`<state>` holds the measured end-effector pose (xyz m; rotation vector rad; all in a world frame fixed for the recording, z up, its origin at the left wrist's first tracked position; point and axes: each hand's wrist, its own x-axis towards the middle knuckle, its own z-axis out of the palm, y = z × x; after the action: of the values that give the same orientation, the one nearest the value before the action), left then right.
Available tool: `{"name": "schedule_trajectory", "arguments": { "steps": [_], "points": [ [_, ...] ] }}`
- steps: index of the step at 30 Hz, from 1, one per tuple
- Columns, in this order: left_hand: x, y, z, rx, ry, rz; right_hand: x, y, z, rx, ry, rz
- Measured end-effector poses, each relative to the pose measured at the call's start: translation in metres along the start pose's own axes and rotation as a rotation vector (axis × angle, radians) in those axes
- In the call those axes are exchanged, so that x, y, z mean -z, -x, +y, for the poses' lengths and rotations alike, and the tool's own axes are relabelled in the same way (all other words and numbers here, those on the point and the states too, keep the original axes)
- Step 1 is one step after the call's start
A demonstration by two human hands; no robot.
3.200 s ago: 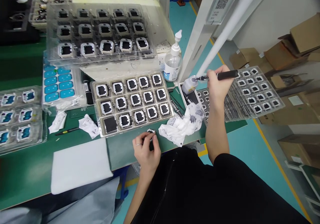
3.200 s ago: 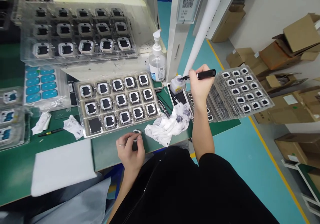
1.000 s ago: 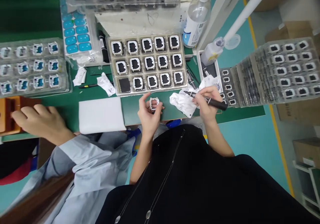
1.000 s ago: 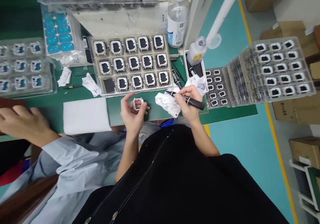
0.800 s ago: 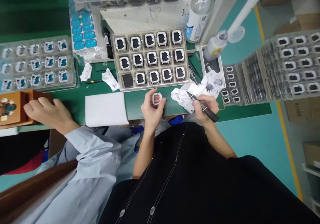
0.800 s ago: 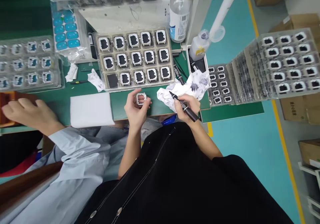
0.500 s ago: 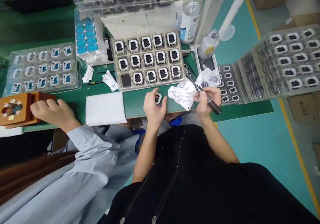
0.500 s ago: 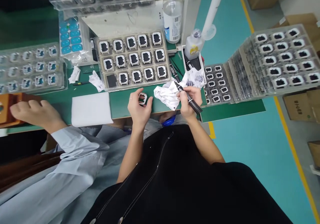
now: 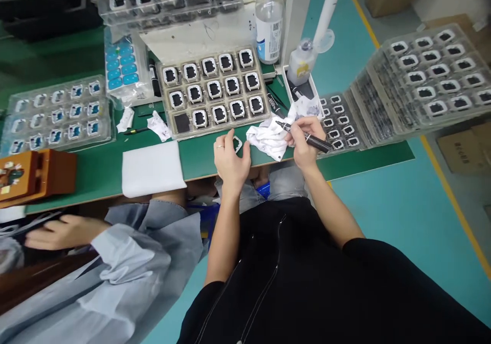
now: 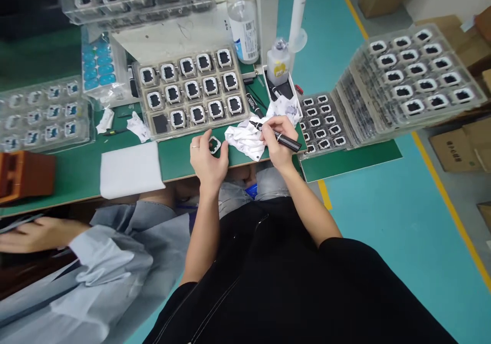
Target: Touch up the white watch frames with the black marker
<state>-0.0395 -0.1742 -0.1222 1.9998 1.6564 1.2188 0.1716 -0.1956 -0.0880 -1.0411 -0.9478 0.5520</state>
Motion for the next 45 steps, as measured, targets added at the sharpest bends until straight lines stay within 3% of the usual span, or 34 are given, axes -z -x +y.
{"name": "schedule_trajectory", "arguments": {
  "steps": [6,12,18,31,37,42,45],
  "points": [
    [0.003,0.0,0.013,-0.016,0.0,0.007,0.012,0.004,-0.004,0.009,0.059,0.095],
    [0.006,0.002,0.018,0.013,-0.025,-0.037,0.037,-0.012,-0.004,-0.102,0.004,-0.181],
    [0.015,0.005,0.023,0.012,-0.026,-0.071,0.041,-0.009,-0.011,-0.172,0.089,-0.349],
    [0.023,0.003,0.025,-0.041,-0.055,-0.157,0.038,-0.002,-0.018,-0.18,0.149,-0.254],
    [0.024,0.002,0.027,-0.093,-0.143,-0.133,0.037,-0.001,-0.019,-0.151,0.215,-0.379],
    [0.027,0.0,0.027,-0.041,-0.15,-0.17,0.032,0.002,-0.021,-0.164,0.072,-0.172],
    [0.028,-0.001,0.028,0.023,-0.112,-0.2,0.032,0.005,-0.021,-0.197,0.085,-0.121]
  ]
}}
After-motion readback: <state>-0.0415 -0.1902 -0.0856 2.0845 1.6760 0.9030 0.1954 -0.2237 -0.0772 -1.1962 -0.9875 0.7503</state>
